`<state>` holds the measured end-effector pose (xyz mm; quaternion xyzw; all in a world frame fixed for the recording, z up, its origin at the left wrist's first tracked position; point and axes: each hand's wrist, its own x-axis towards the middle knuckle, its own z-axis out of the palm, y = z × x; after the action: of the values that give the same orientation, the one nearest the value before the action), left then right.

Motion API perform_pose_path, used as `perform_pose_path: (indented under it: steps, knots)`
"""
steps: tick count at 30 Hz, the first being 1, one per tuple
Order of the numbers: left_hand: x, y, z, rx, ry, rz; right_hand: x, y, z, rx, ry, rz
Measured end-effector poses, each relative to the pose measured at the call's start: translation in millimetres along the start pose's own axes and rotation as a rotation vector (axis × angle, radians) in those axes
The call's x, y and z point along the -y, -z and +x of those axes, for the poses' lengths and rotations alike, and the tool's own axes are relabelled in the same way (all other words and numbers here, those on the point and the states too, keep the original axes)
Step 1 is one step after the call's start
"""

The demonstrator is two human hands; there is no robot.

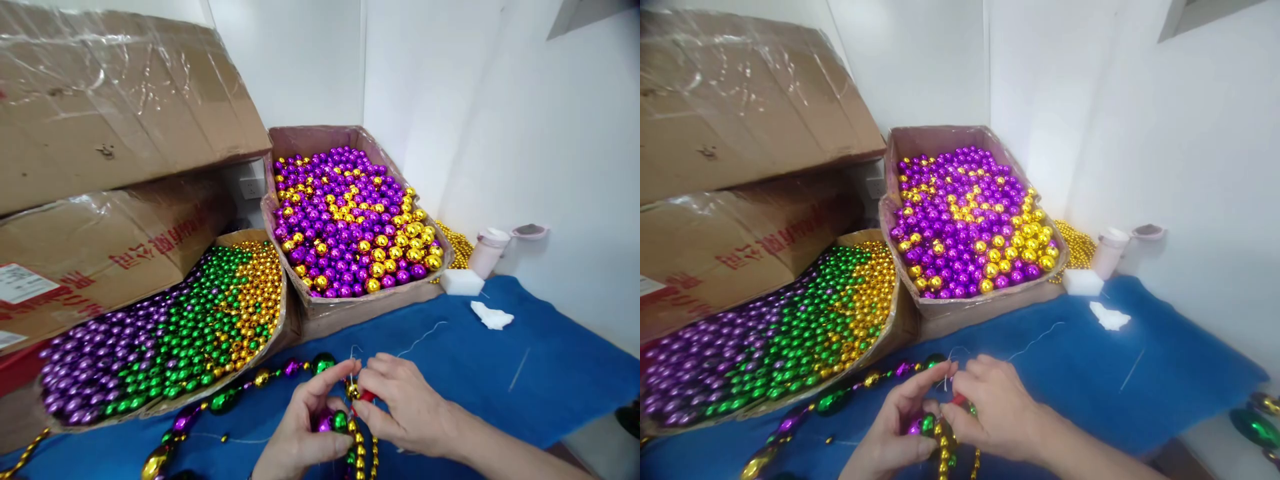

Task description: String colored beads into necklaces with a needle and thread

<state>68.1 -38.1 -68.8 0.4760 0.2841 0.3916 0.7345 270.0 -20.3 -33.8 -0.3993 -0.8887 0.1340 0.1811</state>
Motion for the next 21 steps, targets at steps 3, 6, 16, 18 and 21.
perform_pose_path:
  steps: [3,6,16,18,21]
  knots:
    - [1,0.0,0,-0.003,0.008,0.002,0,-2,-1,-0.006,0.008,-0.011]
    - [3,0.3,1,-0.003,0.014,0.015,2,0,-1,-0.015,0.014,-0.021]
    - [-26,-12.8,2,-0.097,-0.060,0.071,-44,-24,-54,0.039,-0.286,-0.042]
    - [-38,-18.4,4,-0.151,-0.126,0.078,-59,-39,-69,0.032,-0.353,-0.086]
    - [-55,-26.9,11,-0.190,-0.208,0.079,-56,-40,-74,0.002,-0.356,-0.104]
